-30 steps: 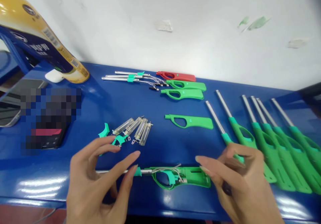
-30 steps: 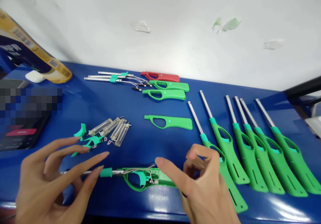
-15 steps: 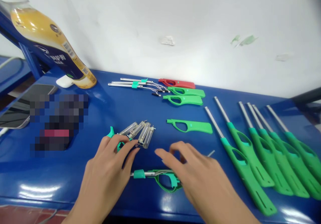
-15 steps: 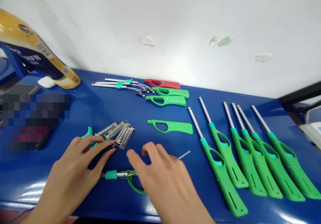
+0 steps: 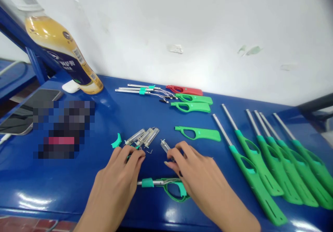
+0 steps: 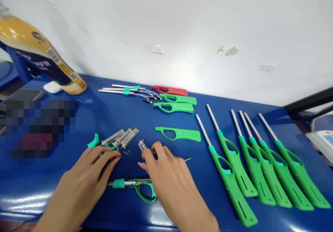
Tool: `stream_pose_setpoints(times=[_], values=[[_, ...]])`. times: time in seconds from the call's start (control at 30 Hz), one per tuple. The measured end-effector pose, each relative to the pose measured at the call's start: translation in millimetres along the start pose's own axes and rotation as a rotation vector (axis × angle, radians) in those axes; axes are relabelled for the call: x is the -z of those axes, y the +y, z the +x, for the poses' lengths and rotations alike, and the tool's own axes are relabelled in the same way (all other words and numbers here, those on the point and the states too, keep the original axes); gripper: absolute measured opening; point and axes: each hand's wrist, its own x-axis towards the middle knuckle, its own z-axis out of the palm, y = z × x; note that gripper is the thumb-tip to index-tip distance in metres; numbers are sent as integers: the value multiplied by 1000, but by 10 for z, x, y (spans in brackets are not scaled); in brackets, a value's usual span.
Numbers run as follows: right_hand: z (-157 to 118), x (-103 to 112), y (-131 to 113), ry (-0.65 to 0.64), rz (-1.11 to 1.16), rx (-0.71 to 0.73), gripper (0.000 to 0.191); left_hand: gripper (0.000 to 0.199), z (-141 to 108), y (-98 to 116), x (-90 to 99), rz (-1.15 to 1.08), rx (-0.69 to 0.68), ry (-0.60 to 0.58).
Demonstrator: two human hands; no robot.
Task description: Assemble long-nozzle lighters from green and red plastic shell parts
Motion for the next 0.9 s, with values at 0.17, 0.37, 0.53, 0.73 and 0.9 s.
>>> stream_pose_setpoints(times=[0.17, 0.37, 0.53, 0.73, 0.9], values=[[102, -112, 3, 76, -75, -83, 31, 18, 32, 35, -6, -58, 2, 23], [96, -105, 42, 122, -70, -57, 12, 10, 55, 97, 65, -311, 76, 45], [-98, 44, 151, 212, -6, -43, 30, 17, 50, 172, 99, -497, 197, 20], [-353, 174, 176, 291, 160, -52, 31, 14, 125, 326, 230, -801, 550, -21], [-467, 188, 150, 307, 238, -25, 25, 22, 188, 415, 281, -1006, 630, -160]])
